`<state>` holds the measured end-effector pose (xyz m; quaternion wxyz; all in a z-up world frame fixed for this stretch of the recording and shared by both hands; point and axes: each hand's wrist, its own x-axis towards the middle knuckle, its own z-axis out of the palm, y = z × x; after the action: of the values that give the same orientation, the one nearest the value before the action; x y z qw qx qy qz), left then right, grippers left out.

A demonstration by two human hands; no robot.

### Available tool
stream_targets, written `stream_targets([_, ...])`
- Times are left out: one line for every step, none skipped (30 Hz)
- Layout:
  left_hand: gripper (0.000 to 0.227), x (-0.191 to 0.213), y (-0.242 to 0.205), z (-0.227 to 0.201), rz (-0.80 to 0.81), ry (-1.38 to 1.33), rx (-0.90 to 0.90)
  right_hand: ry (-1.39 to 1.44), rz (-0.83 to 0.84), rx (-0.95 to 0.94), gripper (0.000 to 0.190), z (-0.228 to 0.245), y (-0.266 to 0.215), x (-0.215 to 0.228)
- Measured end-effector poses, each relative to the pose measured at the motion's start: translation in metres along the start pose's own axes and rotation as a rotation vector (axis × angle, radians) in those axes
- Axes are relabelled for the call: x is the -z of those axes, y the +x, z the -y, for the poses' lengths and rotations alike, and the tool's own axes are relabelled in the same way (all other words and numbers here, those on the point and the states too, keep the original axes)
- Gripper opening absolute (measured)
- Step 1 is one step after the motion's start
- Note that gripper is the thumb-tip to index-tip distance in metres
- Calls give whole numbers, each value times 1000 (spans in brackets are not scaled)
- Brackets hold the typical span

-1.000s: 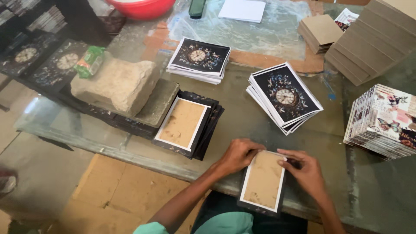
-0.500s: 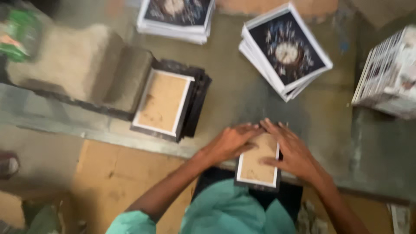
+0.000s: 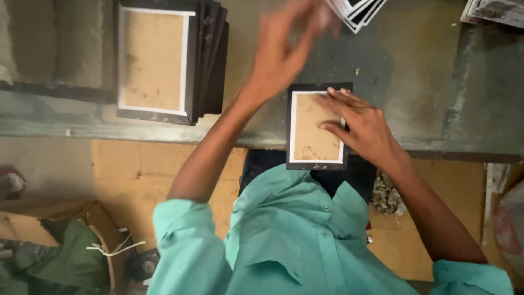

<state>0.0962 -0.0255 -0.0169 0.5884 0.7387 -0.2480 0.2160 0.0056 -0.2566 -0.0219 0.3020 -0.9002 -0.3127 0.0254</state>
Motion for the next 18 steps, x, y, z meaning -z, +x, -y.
stream_targets([20, -10, 6, 6, -1, 199, 147, 18, -16, 4, 53, 2, -3, -2])
stream_targets([17, -21, 9, 10, 2, 399, 295, 35, -44, -22, 50, 4, -8, -4])
stream_targets([19, -31, 6, 12, 72, 509, 258, 49, -77, -39, 47, 6, -10, -7])
stream_targets([22, -40, 5, 15, 137, 617, 214, 64, -110, -57, 43, 8, -13, -9])
stream_targets([35, -49, -5, 11, 257, 630, -22, 109, -133, -117, 47, 8, -13, -10])
stream_targets([49, -54, -11, 9, 373, 637, -260, 156, -156, -178, 51, 8, -14, -11])
stream_targets([50, -54, -14, 11, 405, 624, -239, 207, -184, -242, 55, 8, -14, -14])
stream_targets([51, -54, -18, 11, 436, 611, -218, 127, -244, -206, 66, 6, -14, -17])
stream_targets([53, -55, -26, 9, 472, 585, -181, 48, -290, -184, 78, 8, -21, -19])
stream_targets([56, -56, -31, 6, 478, 588, -162, -30, -335, -161, 90, 9, -27, -21])
stream_targets([61, -54, -23, 10, 475, 602, -160, -63, -375, -189, 103, 5, -26, -22])
stream_targets([66, -54, -13, 13, 472, 615, -158, -96, -416, -217, 116, 2, -25, -22])
stream_targets([64, -58, -6, 16, 391, 573, -90, -124, -447, -258, 130, 0, -27, -25])
stream_targets([61, -62, 4, 23, 311, 528, -22, -146, -458, -253, 136, -5, -28, -28])
stream_targets([58, -71, 8, 26, 285, 478, 96, -164, -462, -252, 141, -8, -31, -32])
stream_targets([55, -81, 11, 30, 251, 426, 211, -181, -465, -252, 147, -10, -34, -36])
stream_targets([53, -92, 16, 34, 230, 421, 189, -192, -481, -260, 148, -16, -32, -38])
stream_targets([51, -108, 14, 32, 255, 404, 72, -203, -496, -268, 149, -19, -32, -39])
